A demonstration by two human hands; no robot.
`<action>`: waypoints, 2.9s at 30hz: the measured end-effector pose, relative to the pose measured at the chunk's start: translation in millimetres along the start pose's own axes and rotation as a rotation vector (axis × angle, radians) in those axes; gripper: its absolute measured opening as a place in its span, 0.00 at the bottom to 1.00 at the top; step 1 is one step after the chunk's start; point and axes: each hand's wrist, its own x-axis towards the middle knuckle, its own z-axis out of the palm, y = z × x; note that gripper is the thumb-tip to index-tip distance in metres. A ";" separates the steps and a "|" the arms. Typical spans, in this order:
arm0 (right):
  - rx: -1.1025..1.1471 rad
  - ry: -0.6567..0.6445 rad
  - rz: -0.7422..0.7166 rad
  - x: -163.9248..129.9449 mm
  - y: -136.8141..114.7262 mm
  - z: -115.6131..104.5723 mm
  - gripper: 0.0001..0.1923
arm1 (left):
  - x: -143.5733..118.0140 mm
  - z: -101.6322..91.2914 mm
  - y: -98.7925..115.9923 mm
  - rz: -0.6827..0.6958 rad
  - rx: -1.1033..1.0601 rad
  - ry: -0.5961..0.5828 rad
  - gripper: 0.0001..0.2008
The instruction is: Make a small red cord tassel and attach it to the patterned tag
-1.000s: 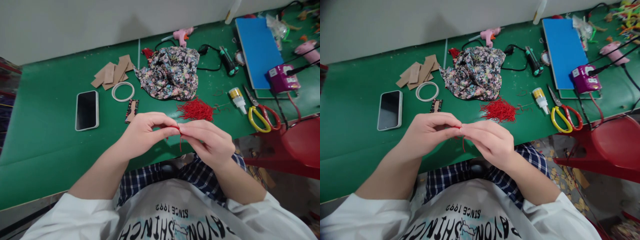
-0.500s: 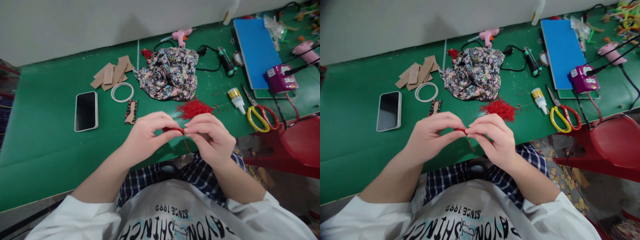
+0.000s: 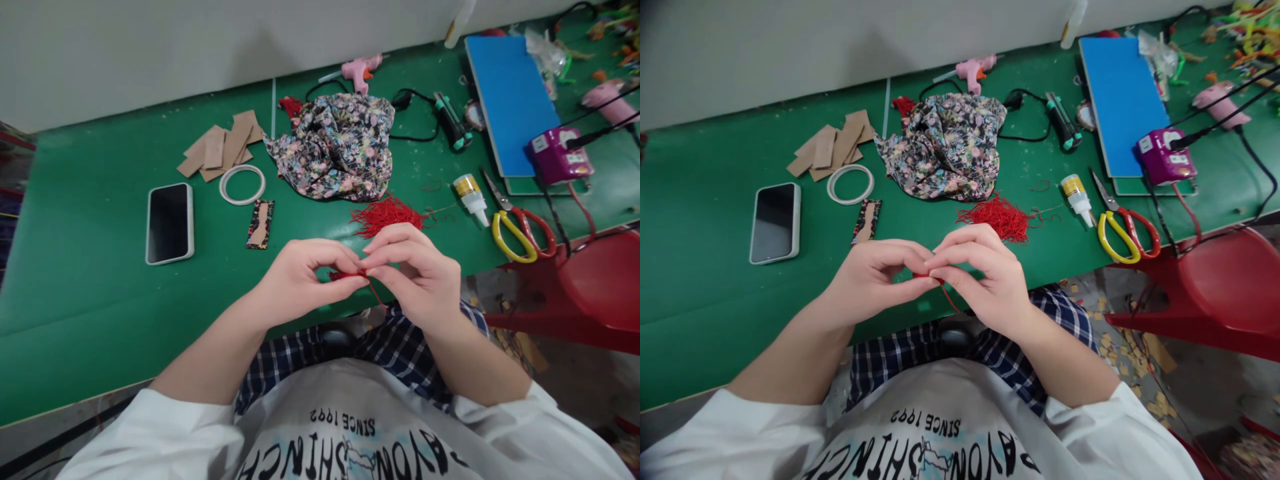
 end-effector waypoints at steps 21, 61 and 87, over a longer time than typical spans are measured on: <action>-0.163 0.070 -0.179 -3.2 -9.0 -2.0 0.08 | -7.1 -1.2 12.4 0.375 0.644 0.234 0.03; 0.070 -0.067 0.225 -8.6 -26.5 1.1 0.07 | -28.4 4.6 5.6 0.565 0.891 0.480 0.15; 0.786 0.241 0.701 -5.7 -4.4 24.5 0.05 | -19.1 21.6 -7.7 0.525 0.936 0.424 0.17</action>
